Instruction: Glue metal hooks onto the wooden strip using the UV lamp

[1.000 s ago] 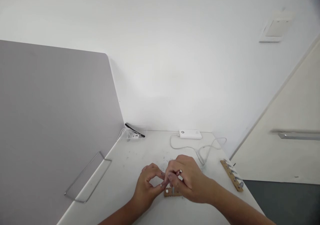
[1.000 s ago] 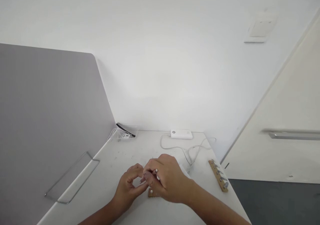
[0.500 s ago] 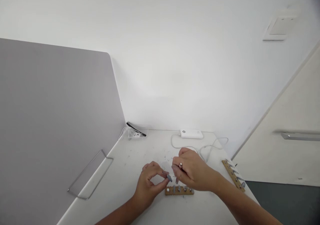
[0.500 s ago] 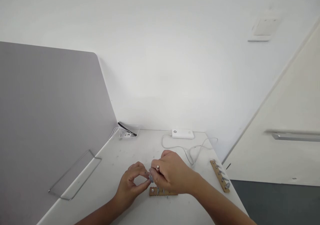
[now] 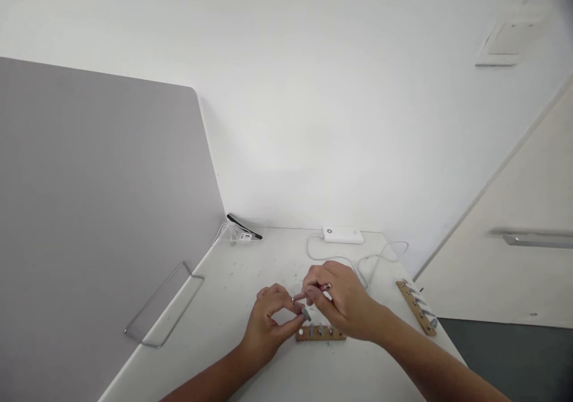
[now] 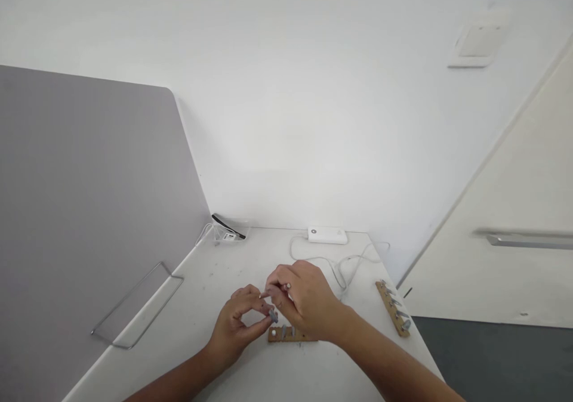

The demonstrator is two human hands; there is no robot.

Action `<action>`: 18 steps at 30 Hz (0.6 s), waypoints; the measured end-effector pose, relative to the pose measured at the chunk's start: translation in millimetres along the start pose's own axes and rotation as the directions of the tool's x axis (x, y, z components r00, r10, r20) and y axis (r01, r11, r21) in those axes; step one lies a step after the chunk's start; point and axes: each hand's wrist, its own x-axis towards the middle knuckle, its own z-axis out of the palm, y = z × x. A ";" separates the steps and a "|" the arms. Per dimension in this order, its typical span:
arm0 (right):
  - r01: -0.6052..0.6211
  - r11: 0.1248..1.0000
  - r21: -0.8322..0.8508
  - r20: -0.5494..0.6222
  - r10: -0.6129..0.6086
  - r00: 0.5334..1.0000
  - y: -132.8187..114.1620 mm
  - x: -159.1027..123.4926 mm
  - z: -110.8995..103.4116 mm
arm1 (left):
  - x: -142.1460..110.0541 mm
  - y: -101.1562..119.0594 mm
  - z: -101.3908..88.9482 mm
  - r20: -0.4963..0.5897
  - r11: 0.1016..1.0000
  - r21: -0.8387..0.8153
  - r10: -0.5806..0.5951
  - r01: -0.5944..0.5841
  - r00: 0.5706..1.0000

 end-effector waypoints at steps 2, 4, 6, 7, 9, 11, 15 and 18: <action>-0.004 0.999 -0.032 -0.026 0.003 1.000 3.5 1.1 0.2 | -0.6 -1.5 0.6 0.004 1.000 -0.019 0.010 -0.010 1.000; 0.003 0.998 -0.058 -0.031 -0.004 0.999 6.9 1.4 -0.2 | -0.6 -1.7 0.8 -0.003 0.999 -0.031 0.017 -0.017 1.000; 0.006 0.997 -0.071 -0.027 -0.008 1.000 9.4 1.2 -1.8 | -0.2 -0.5 0.6 -0.011 0.999 -0.036 0.021 -0.021 1.000; 0.004 0.997 -0.072 -0.022 -0.006 1.000 10.2 1.0 -3.2 | 0.2 0.5 0.4 -0.014 0.999 -0.037 0.020 -0.020 1.000; -0.004 0.998 -0.068 -0.009 0.003 1.000 10.7 0.7 -6.7 | 0.8 2.6 -0.2 -0.014 0.999 -0.040 0.014 -0.015 1.000; -0.007 0.998 -0.069 0.005 0.007 1.000 10.0 0.8 -10.6 | 1.2 4.3 -0.9 -0.019 0.999 -0.048 0.009 -0.010 1.000; 0.005 0.994 -0.110 0.081 0.004 0.997 6.6 1.7 -16.8 | 1.6 5.7 -1.8 -0.029 0.998 -0.062 -0.001 -0.001 1.000; -0.023 0.994 -0.111 0.152 0.040 0.988 2.8 1.4 -19.9 | 1.7 5.6 -2.2 -0.028 0.997 -0.069 -0.018 0.016 0.999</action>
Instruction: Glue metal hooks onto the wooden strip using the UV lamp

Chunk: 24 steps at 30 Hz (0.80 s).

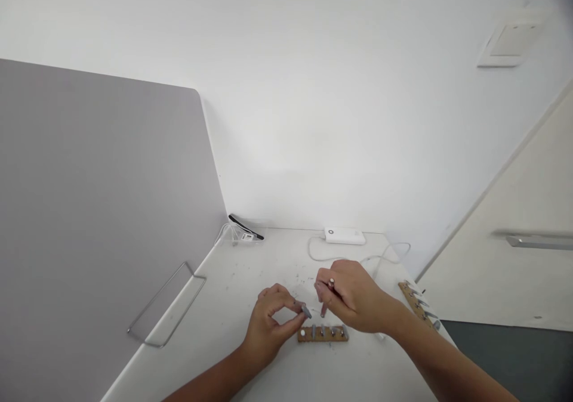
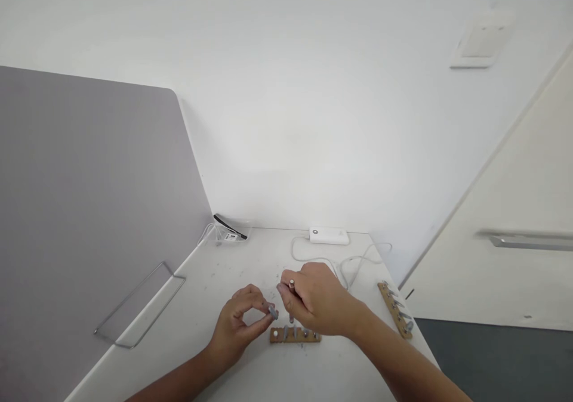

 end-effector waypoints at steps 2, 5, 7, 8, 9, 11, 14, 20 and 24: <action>-0.030 0.999 0.045 0.042 0.028 0.999 -3.5 -0.8 -2.3 | 0.2 -0.1 -0.4 -0.007 1.000 -0.006 -0.004 0.004 1.000; -0.039 0.990 0.139 0.080 0.028 0.996 -10.9 -1.3 -5.2 | 0.4 0.1 -1.0 -0.015 1.000 -0.023 -0.002 0.001 1.000; -0.018 0.979 0.202 0.087 0.000 0.996 -15.6 -1.2 -4.7 | 0.4 0.7 -1.3 -0.007 0.999 -0.031 -0.007 0.007 1.000; -0.007 0.974 0.225 0.084 -0.013 0.996 -17.1 -1.0 -3.3 | 0.4 1.0 -1.3 0.000 0.999 -0.032 -0.010 0.010 1.000; 0.000 0.971 0.239 0.075 -0.019 0.997 -17.8 -0.9 -1.2 | 0.3 1.3 -1.3 0.004 0.999 -0.028 -0.015 0.016 1.000; -0.002 0.973 0.232 0.025 -0.004 1.000 -16.8 -1.0 4.1 | -0.2 1.3 -0.8 0.006 1.000 -0.015 -0.026 0.026 1.000; -0.027 0.978 0.206 -0.085 0.045 0.995 -11.7 -1.1 10.2 | -1.3 0.2 0.4 0.004 0.999 -0.015 -0.035 0.035 0.999; -0.063 0.970 0.233 -0.125 0.094 0.988 -4.9 1.1 8.5 | -2.3 -0.4 1.8 0.015 0.998 -0.036 -0.045 0.045 0.999; -0.072 0.989 0.128 -0.126 0.088 0.988 1.6 1.1 9.3 | -1.1 2.6 1.2 0.011 0.998 -0.045 -0.037 0.037 0.999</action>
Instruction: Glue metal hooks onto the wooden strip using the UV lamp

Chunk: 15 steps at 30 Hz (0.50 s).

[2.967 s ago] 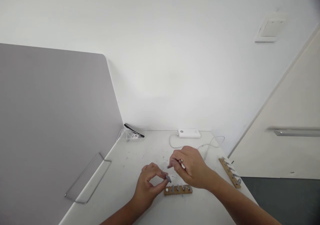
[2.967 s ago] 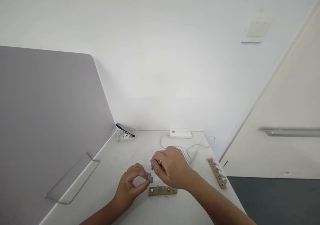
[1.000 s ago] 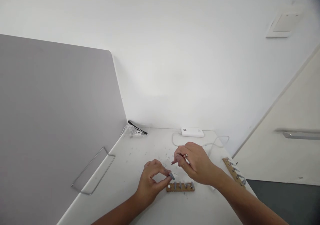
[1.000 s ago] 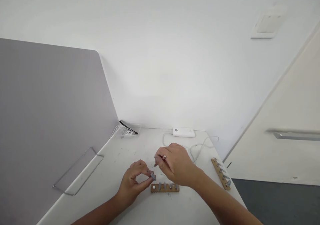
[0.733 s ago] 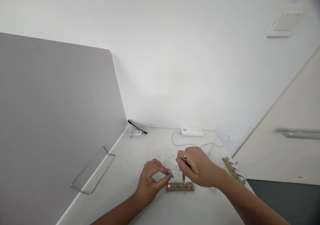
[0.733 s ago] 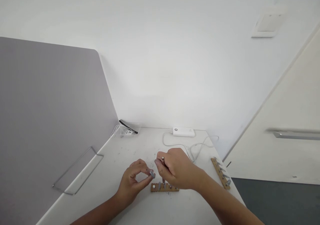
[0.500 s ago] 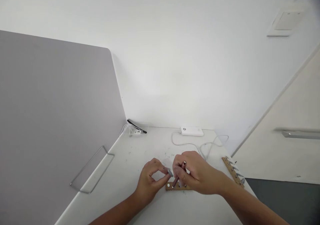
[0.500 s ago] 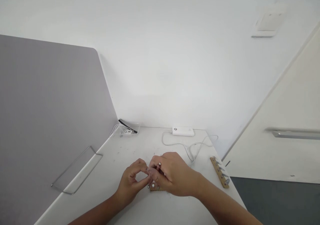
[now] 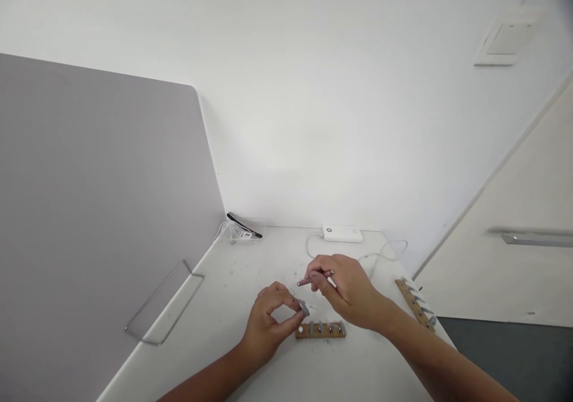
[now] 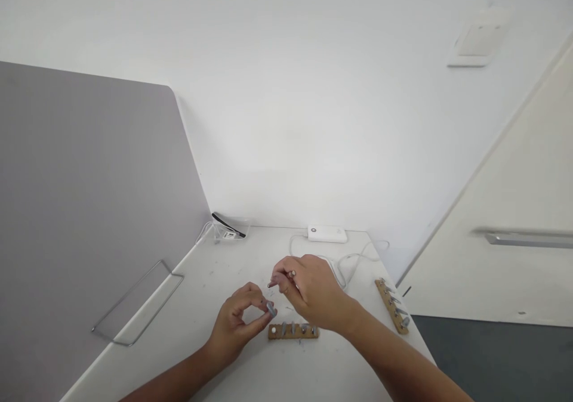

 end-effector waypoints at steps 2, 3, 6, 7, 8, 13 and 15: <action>-0.005 0.999 -0.047 -0.013 0.004 1.000 3.5 -0.1 0.1 | 0.4 1.5 -0.3 -0.006 1.000 -0.007 0.000 0.000 1.000; -0.009 0.998 -0.066 -0.019 0.008 1.000 4.7 -0.1 -0.3 | 0.4 2.0 -0.3 -0.010 1.000 -0.011 -0.003 0.003 1.000; 0.011 0.994 -0.111 0.026 -0.008 1.000 4.9 0.9 -3.1 | 0.2 2.6 -0.4 -0.019 1.000 -0.013 -0.013 0.012 1.000; 0.029 0.993 -0.116 0.070 -0.021 0.997 3.8 1.3 -4.3 | 0.1 2.5 -0.4 -0.020 1.000 -0.011 -0.012 0.012 1.000; 0.053 0.992 -0.112 0.121 -0.040 0.992 2.3 1.7 -5.3 | 0.0 2.3 -0.4 -0.021 1.000 -0.008 -0.008 0.008 1.000; 0.175 0.984 -0.034 0.281 -0.159 0.946 -6.8 0.3 -4.5 | -0.6 -0.3 -0.9 -0.021 1.000 0.010 0.014 -0.014 1.000; 0.197 0.980 0.007 0.247 -0.193 0.950 -9.0 -1.5 -1.6 | -0.9 -1.5 -1.3 -0.008 1.000 0.016 0.019 -0.018 1.000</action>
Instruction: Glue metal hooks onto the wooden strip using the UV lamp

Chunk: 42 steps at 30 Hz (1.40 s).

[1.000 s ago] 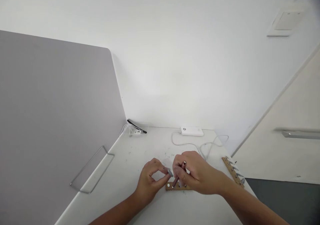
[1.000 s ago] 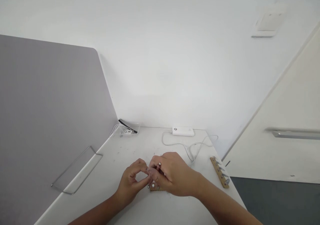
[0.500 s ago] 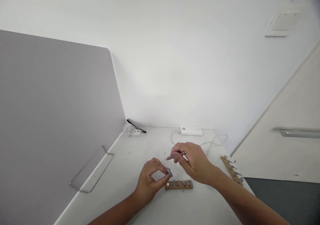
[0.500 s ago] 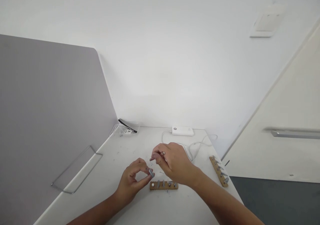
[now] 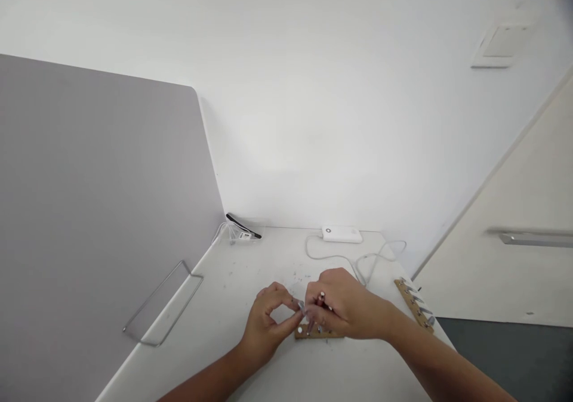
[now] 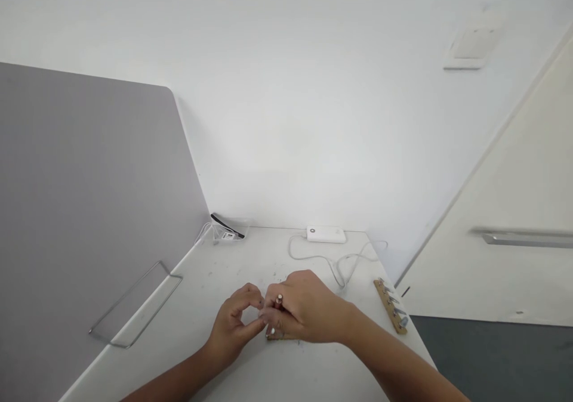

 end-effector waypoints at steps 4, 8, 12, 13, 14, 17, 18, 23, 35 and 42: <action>-0.024 0.997 0.072 -0.121 0.032 0.992 -1.1 -0.4 5.3 | -0.3 -1.3 0.3 0.013 1.000 0.020 0.000 0.000 1.000; -0.108 0.991 0.084 -0.208 0.124 0.970 4.5 -0.3 5.5 | -0.3 -0.5 1.5 0.020 1.000 0.011 0.008 -0.008 1.000; -0.165 0.985 0.042 -0.242 0.171 0.955 13.5 -2.3 1.0 | -0.2 2.0 2.0 0.020 1.000 0.000 0.012 -0.012 1.000; -0.173 0.985 0.022 -0.241 0.173 0.955 15.2 -2.9 -1.3 | -0.2 2.7 2.0 0.017 1.000 0.000 0.013 -0.013 1.000; -0.180 0.984 0.001 -0.231 0.176 0.957 16.4 -3.3 -4.1 | -0.3 3.2 2.0 0.012 1.000 0.002 0.016 -0.016 1.000; -0.181 0.983 -0.031 -0.135 0.175 0.975 16.1 -3.3 -14.4 | -0.5 4.3 1.9 -0.002 1.000 0.010 0.027 -0.027 1.000; -0.169 0.985 -0.023 -0.077 0.167 0.983 14.7 -3.0 -17.5 | -0.6 4.4 1.8 -0.005 1.000 0.012 0.027 -0.027 1.000; -0.096 0.990 0.107 0.141 0.080 0.987 0.9 -1.3 -21.3 | -0.4 4.5 0.7 -0.005 1.000 0.019 0.024 -0.024 1.000; -0.157 0.988 0.003 -0.154 0.155 0.976 -0.3 -3.0 -4.3 | -3.2 2.0 3.2 0.054 0.998 0.056 0.030 -0.033 0.998; -0.193 0.977 -0.093 -0.072 0.187 0.980 6.0 -2.3 -16.3 | -1.1 4.5 1.4 0.027 0.998 0.040 0.043 -0.044 0.999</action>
